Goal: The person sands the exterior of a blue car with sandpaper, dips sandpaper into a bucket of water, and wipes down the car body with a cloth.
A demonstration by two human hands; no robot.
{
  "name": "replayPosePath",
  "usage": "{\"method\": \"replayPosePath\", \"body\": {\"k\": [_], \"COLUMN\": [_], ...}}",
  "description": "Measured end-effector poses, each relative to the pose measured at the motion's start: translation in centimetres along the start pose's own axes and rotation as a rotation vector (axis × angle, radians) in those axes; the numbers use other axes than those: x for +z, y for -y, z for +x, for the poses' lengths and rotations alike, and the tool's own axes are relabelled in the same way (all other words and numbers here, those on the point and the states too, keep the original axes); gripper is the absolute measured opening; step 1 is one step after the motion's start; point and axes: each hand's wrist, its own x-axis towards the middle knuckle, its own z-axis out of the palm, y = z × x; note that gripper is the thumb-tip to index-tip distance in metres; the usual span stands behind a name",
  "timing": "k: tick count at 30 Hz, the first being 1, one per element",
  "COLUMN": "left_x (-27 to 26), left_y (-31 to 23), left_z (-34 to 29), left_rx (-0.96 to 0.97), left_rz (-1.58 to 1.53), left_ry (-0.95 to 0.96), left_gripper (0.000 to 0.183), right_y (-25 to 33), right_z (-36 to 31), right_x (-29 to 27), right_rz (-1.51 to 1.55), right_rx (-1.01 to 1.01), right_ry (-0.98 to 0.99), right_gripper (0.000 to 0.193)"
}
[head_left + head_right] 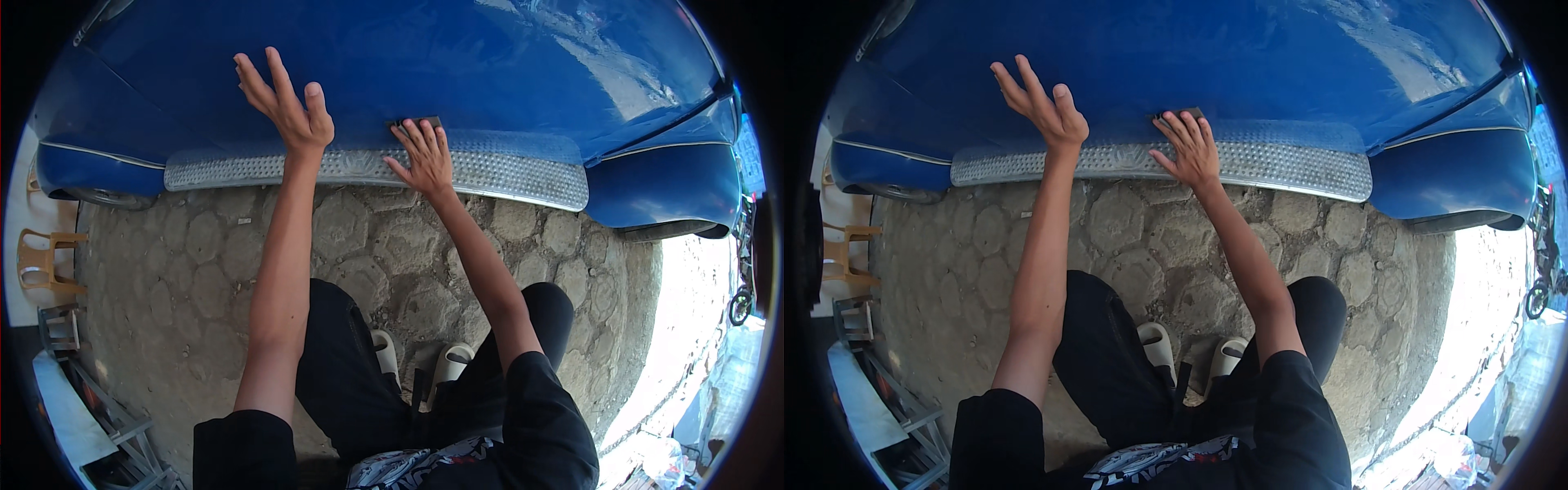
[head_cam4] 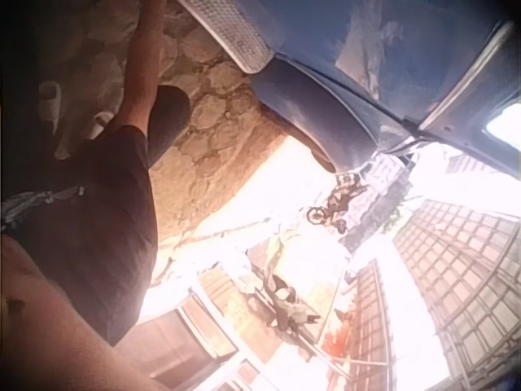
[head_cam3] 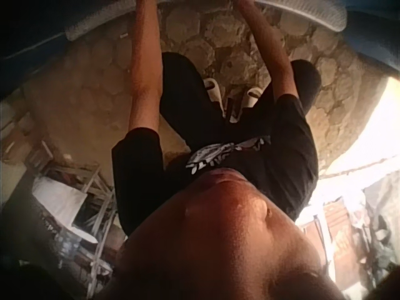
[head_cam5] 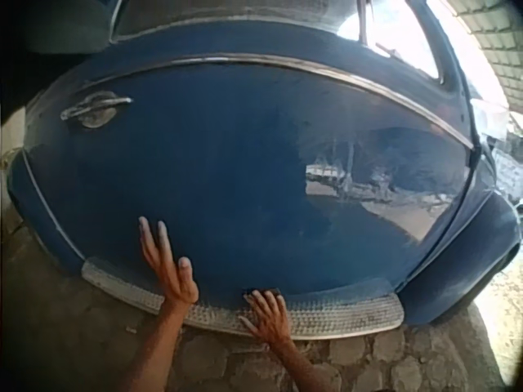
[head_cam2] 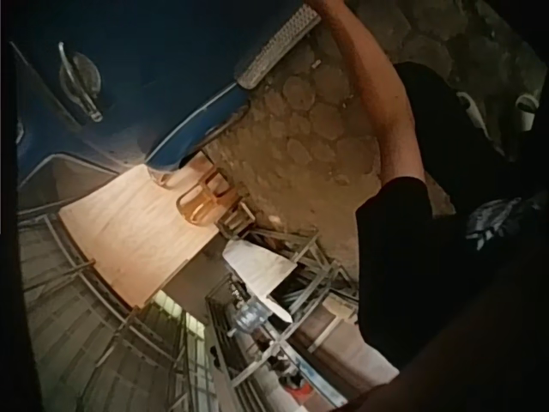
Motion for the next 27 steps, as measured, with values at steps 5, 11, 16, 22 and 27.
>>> {"method": "replayPosePath", "body": {"k": [5, 11, 16, 22, 27], "left_x": [1.2, 1.7, 1.7, 2.9, 3.3], "left_y": [-0.6, -2.0, -2.2, -2.5, -2.8], "left_z": [0.5, 0.1, 0.4, 0.7, -0.5], "left_rx": [0.007, -0.029, -0.079, -0.072, -0.04], "left_rz": [-0.015, -0.042, -0.055, -0.04, -0.014], "left_ry": [-0.072, -0.004, -0.008, -0.051, 0.046], "left_gripper": [0.067, 0.067, 0.069, 0.066, 0.068], "right_y": [-1.0, -0.2, 0.2, -5.3, -3.3], "right_z": [7.0, 4.3, 2.9, 12.3, 8.6], "right_x": [-5.2, -3.5, -3.6, -12.0, -7.8], "right_rz": [0.103, 0.017, -0.079, 0.183, 0.16], "right_rx": [0.133, 0.117, 0.091, 0.367, 0.243], "right_ry": [-0.164, -0.169, -0.156, -0.365, -0.454], "right_gripper": [0.078, 0.077, 0.086, 0.09, 0.091]}}
